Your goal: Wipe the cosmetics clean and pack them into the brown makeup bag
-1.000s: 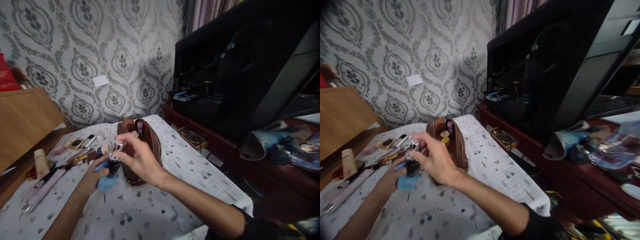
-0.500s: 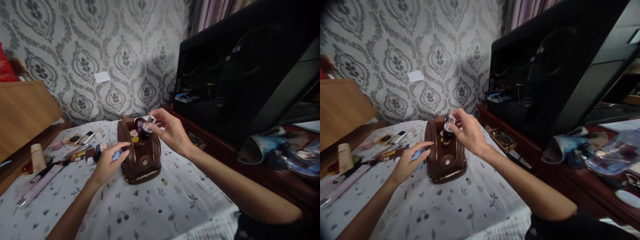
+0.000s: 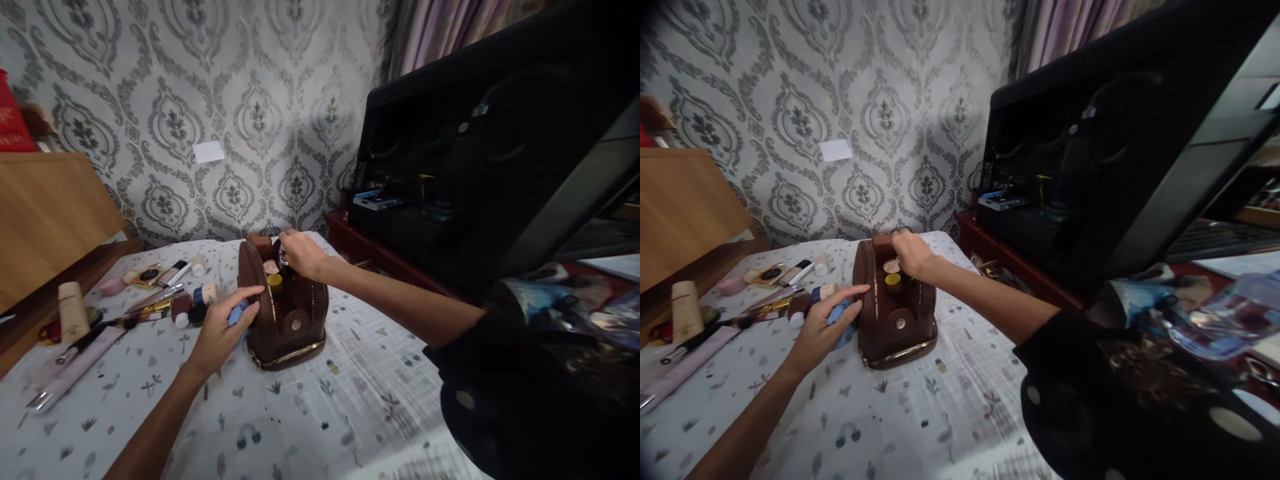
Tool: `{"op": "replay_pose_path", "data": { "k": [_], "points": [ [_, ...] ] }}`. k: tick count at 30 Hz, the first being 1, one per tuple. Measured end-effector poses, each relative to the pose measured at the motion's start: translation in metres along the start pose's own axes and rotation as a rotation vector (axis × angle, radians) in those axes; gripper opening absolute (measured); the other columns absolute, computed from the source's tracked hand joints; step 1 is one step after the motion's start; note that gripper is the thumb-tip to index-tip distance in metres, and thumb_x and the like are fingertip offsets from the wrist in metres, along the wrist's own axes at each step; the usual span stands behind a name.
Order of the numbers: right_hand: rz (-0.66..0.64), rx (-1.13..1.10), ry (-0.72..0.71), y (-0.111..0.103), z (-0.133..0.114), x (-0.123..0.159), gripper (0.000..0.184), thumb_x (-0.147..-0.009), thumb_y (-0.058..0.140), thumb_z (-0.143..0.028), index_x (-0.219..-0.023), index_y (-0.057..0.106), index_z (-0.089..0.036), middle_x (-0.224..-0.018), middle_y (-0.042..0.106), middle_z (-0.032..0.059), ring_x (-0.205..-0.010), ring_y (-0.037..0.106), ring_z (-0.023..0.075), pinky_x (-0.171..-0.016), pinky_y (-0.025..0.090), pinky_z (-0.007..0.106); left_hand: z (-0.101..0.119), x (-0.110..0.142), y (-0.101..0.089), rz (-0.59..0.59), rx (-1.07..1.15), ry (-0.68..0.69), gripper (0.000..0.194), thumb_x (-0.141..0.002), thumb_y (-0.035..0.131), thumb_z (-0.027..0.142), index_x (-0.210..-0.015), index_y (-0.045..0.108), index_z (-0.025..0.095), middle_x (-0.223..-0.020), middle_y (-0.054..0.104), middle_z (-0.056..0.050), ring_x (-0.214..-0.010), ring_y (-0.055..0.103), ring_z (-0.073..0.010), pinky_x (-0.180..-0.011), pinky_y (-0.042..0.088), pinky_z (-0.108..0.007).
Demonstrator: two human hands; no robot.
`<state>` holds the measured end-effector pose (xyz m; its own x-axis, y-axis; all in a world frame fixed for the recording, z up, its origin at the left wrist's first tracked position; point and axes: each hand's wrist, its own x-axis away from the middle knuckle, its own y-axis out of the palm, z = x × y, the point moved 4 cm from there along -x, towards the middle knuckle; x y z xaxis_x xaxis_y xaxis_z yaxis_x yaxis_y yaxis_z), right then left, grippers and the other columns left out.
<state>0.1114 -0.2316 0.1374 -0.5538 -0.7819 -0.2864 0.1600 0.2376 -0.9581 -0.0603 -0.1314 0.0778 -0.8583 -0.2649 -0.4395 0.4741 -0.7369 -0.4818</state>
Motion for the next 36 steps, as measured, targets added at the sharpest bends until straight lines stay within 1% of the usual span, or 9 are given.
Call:
{"op": "replay_pose_path", "data": {
  "k": [5, 9, 12, 17, 19, 23, 27, 36],
  "points": [
    [-0.065, 0.037, 0.002, 0.007, -0.004, -0.013, 0.030, -0.088, 0.065, -0.020, -0.116, 0.064, -0.009, -0.117, 0.067, 0.0193, -0.107, 0.065, 0.0298, -0.088, 0.050, 0.031, -0.002, 0.001, 0.000, 0.006, 0.012, 0.009, 0.035, -0.091, 0.056, 0.040, -0.116, 0.071, 0.021, -0.121, 0.071, -0.004, -0.111, 0.064, -0.0224, -0.096, 0.048, -0.028],
    [-0.135, 0.064, 0.012, 0.010, -0.003, -0.023, 0.026, -0.087, 0.068, -0.026, -0.107, 0.071, -0.010, -0.111, 0.071, 0.0192, -0.104, 0.068, 0.0301, -0.083, 0.052, 0.029, -0.002, 0.001, 0.000, 0.005, -0.004, 0.005, 0.036, -0.092, 0.055, 0.042, -0.116, 0.071, 0.021, -0.120, 0.071, -0.006, -0.110, 0.064, -0.0233, -0.093, 0.049, -0.028],
    [-0.164, 0.090, -0.002, 0.011, -0.002, -0.028, 0.026, -0.087, 0.067, -0.023, -0.109, 0.071, -0.010, -0.111, 0.071, 0.0196, -0.105, 0.068, 0.0309, -0.082, 0.053, 0.029, -0.003, 0.001, 0.000, 0.009, -0.008, 0.012, 0.036, -0.092, 0.054, 0.041, -0.116, 0.070, 0.020, -0.118, 0.072, -0.006, -0.107, 0.065, -0.0227, -0.089, 0.050, -0.027],
    [-0.168, 0.151, -0.055, 0.013, -0.004, -0.031, 0.027, -0.091, 0.057, -0.011, -0.115, 0.070, -0.009, -0.109, 0.072, 0.0203, -0.108, 0.068, 0.0305, -0.088, 0.053, 0.032, -0.004, 0.002, 0.000, 0.024, -0.001, 0.031, 0.036, -0.092, 0.055, 0.041, -0.116, 0.071, 0.019, -0.115, 0.073, -0.007, -0.103, 0.066, -0.0227, -0.091, 0.050, -0.029],
    [-0.166, 0.174, -0.072, 0.014, -0.005, -0.030, 0.028, -0.092, 0.054, -0.009, -0.115, 0.069, -0.008, -0.109, 0.072, 0.0209, -0.108, 0.068, 0.0305, -0.089, 0.053, 0.034, -0.004, 0.002, 0.000, 0.025, 0.001, 0.024, 0.036, -0.092, 0.055, 0.040, -0.116, 0.070, 0.019, -0.116, 0.072, -0.007, -0.104, 0.066, -0.0229, -0.091, 0.050, -0.030],
    [-0.170, 0.197, -0.130, 0.015, -0.005, -0.027, 0.026, -0.091, 0.056, -0.010, -0.114, 0.070, -0.010, -0.113, 0.071, 0.0196, -0.109, 0.067, 0.0300, -0.088, 0.052, 0.033, -0.005, 0.003, 0.000, 0.011, 0.019, 0.029, 0.035, -0.092, 0.055, 0.040, -0.117, 0.070, 0.020, -0.120, 0.071, -0.006, -0.107, 0.065, -0.0213, -0.094, 0.049, -0.028],
    [-0.163, 0.215, -0.179, 0.018, -0.002, -0.028, 0.025, -0.093, 0.054, -0.012, -0.112, 0.070, -0.011, -0.115, 0.070, 0.0184, -0.110, 0.066, 0.0285, -0.087, 0.051, 0.031, -0.007, 0.003, 0.001, 0.011, 0.023, 0.040, 0.035, -0.093, 0.054, 0.039, -0.118, 0.069, 0.020, -0.121, 0.071, -0.006, -0.110, 0.064, -0.0217, -0.098, 0.048, -0.030],
    [-0.143, 0.223, -0.205, 0.022, 0.000, -0.033, 0.028, -0.091, 0.050, -0.007, -0.111, 0.070, -0.011, -0.113, 0.069, 0.0188, -0.103, 0.067, 0.0288, -0.082, 0.051, 0.033, -0.005, 0.003, 0.000, 0.010, 0.036, 0.032, 0.036, -0.092, 0.055, 0.039, -0.118, 0.070, 0.019, -0.123, 0.070, -0.007, -0.112, 0.065, -0.0223, -0.098, 0.049, -0.031]
  ]
}}
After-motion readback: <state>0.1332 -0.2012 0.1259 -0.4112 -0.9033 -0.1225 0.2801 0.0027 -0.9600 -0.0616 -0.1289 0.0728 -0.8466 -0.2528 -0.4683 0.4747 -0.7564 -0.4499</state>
